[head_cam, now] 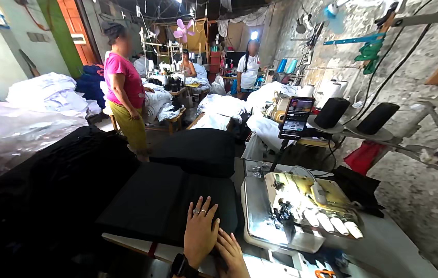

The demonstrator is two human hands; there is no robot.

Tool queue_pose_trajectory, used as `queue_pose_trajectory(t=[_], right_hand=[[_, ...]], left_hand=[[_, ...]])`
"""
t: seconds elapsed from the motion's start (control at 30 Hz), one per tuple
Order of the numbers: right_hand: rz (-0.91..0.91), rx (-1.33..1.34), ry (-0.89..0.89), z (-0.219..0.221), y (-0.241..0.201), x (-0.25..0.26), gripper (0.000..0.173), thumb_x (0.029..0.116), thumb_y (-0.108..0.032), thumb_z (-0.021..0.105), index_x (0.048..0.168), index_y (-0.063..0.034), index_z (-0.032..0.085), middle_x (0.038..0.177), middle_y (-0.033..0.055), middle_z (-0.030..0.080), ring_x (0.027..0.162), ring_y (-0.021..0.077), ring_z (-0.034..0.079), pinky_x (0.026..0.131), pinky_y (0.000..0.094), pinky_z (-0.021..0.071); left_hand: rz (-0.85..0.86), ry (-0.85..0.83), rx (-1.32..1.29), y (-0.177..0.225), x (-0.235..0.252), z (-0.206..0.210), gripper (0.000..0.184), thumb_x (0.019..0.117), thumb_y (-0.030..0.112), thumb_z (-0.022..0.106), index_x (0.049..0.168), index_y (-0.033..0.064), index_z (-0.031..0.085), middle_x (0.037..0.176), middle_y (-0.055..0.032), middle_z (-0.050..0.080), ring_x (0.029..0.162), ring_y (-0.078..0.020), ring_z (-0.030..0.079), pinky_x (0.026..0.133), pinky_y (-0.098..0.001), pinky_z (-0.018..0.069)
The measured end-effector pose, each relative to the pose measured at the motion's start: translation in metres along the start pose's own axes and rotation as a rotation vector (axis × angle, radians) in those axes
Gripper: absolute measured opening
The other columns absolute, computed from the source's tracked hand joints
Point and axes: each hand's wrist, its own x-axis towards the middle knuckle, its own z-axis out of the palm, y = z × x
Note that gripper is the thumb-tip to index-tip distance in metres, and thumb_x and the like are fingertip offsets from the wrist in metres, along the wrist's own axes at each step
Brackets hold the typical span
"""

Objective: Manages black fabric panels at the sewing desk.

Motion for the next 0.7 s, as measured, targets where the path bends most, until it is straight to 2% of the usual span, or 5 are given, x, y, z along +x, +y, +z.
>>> queue_pose_trajectory(t=[0.27, 0.7], right_hand=[[-0.004, 0.01, -0.012, -0.0012, -0.0003, 0.0006, 0.041, 0.0841, -0.003, 0.07, 0.125, -0.0065, 0.073, 0.137, 0.0096, 0.067, 0.141, 0.0309, 0.052, 0.119, 0.0615, 0.0329], [-0.011, -0.002, -0.003, 0.0002, 0.0019, -0.0004, 0.041, 0.0842, -0.005, 0.07, 0.125, -0.0079, 0.074, 0.137, 0.0073, 0.067, 0.141, 0.0284, 0.052, 0.12, 0.0582, 0.033]], left_hand=[[0.003, -0.004, -0.005, 0.0004, -0.0003, -0.0023, 0.047, 0.1039, 0.043, 0.046, 0.146, 0.0276, 0.06, 0.163, 0.0029, 0.042, 0.155, -0.025, 0.03, 0.125, -0.0575, 0.0147], [-0.003, -0.005, 0.012, -0.0002, 0.0004, -0.0005, 0.047, 0.1044, 0.044, 0.045, 0.146, 0.0288, 0.059, 0.163, 0.0045, 0.041, 0.155, -0.0242, 0.029, 0.126, -0.0563, 0.0143]])
